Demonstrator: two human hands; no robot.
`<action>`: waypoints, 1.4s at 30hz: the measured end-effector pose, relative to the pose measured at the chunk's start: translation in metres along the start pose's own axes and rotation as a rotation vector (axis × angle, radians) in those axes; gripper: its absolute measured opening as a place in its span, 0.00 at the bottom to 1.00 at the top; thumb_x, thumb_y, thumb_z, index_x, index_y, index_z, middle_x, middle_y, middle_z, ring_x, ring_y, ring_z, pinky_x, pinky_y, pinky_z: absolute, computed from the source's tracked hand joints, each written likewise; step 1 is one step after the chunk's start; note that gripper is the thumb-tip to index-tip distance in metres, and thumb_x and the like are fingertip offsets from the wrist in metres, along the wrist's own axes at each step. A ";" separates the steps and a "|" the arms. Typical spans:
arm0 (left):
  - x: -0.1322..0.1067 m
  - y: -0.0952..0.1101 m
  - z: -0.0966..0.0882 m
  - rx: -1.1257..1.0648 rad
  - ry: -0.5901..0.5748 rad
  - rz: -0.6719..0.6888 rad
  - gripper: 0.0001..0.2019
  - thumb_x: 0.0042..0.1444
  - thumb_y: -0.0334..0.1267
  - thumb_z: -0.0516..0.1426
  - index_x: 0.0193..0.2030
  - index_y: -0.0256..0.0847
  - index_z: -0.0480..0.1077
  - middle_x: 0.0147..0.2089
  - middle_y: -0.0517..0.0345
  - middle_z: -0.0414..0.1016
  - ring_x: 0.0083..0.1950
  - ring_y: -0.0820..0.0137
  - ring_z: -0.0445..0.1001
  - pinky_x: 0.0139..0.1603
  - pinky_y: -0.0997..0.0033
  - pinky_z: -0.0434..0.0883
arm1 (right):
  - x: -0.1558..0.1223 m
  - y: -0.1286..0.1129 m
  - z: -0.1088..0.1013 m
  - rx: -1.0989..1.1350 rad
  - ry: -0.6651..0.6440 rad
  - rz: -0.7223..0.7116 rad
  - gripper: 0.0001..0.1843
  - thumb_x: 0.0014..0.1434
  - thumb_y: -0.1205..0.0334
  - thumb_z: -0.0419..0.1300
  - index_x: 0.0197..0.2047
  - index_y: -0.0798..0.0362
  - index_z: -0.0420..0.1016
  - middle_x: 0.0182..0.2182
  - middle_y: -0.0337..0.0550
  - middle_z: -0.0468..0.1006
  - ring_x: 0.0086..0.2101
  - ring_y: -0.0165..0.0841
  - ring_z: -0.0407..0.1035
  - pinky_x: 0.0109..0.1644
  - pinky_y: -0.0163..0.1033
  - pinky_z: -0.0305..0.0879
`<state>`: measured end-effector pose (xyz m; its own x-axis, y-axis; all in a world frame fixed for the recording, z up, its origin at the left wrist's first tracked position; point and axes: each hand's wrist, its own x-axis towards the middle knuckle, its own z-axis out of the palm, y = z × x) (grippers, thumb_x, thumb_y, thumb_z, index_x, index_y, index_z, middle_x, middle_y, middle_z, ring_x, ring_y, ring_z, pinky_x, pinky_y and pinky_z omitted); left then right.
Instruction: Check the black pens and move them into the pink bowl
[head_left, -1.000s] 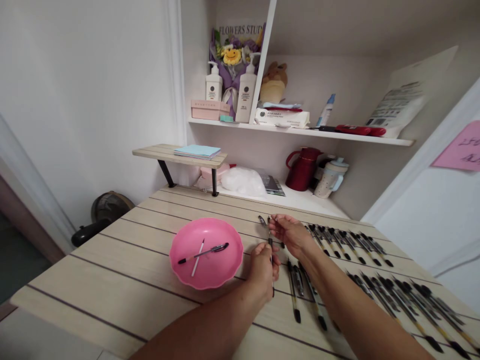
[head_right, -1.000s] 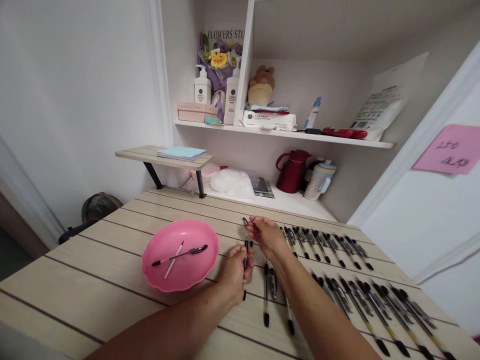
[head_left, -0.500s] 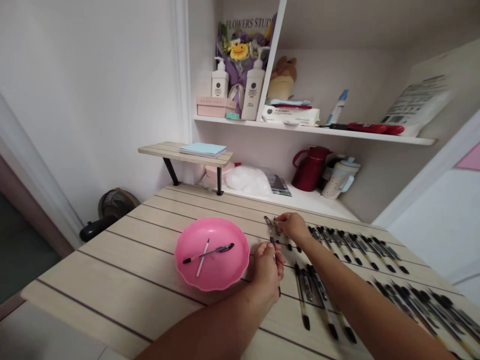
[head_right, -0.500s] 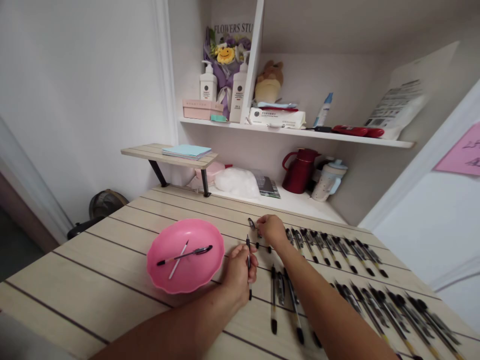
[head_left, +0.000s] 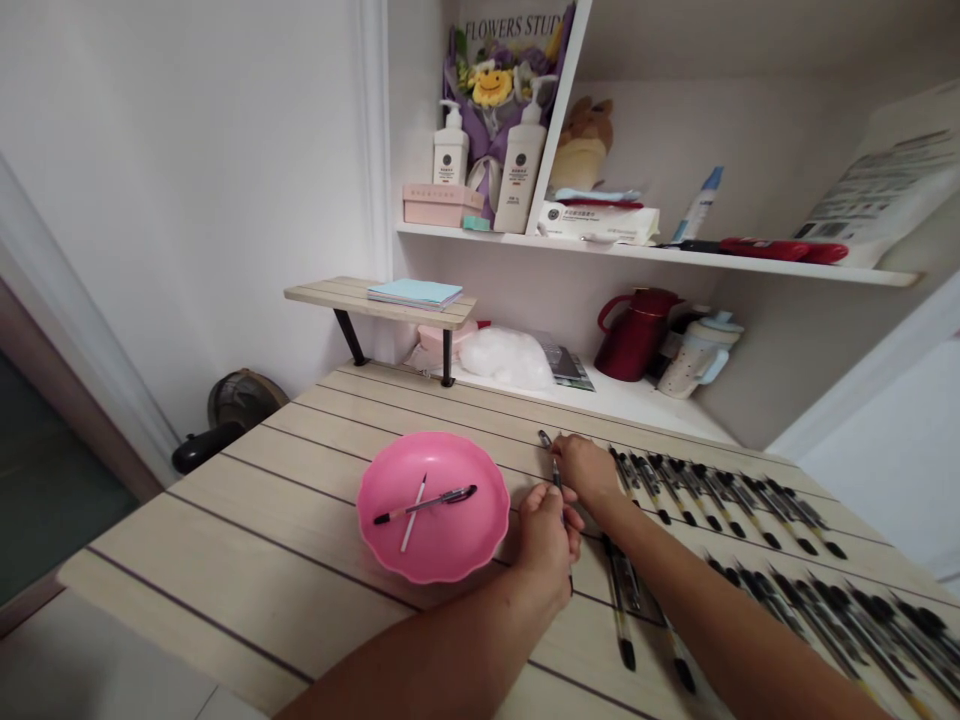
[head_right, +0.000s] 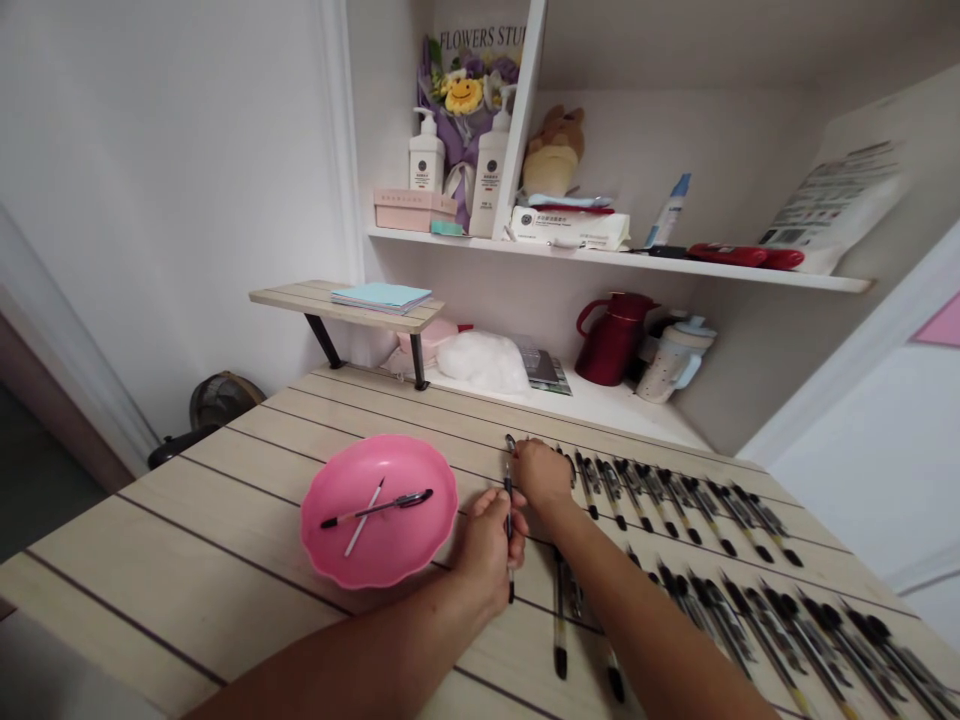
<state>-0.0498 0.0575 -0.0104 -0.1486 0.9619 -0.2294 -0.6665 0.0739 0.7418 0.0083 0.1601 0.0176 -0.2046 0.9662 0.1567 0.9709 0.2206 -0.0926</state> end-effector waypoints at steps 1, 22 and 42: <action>0.000 0.000 0.000 -0.002 0.002 0.000 0.12 0.50 0.47 0.52 0.31 0.38 0.63 0.18 0.65 0.61 0.13 0.84 0.50 0.15 0.81 0.43 | 0.000 -0.001 0.000 -0.011 0.001 -0.003 0.10 0.56 0.64 0.51 0.35 0.53 0.74 0.35 0.53 0.76 0.35 0.37 0.72 0.35 0.37 0.60; 0.003 -0.002 0.000 -0.003 0.023 -0.004 0.13 0.50 0.47 0.52 0.32 0.38 0.64 0.19 0.64 0.62 0.13 0.83 0.52 0.14 0.81 0.46 | 0.028 0.016 -0.004 0.116 0.045 0.091 0.13 0.53 0.58 0.52 0.33 0.51 0.76 0.32 0.47 0.79 0.34 0.35 0.70 0.31 0.34 0.56; 0.017 0.001 0.000 -0.255 0.095 0.134 0.05 0.46 0.32 0.57 0.32 0.38 0.65 0.33 0.55 0.70 0.39 0.71 0.73 0.42 0.72 0.67 | -0.082 0.011 -0.027 0.317 -0.162 -0.128 0.04 0.47 0.62 0.56 0.28 0.52 0.68 0.26 0.43 0.76 0.27 0.32 0.68 0.29 0.33 0.54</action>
<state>-0.0529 0.0744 -0.0132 -0.3071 0.9288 -0.2073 -0.7966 -0.1317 0.5900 0.0390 0.0800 0.0299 -0.3631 0.9312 0.0315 0.8549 0.3464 -0.3862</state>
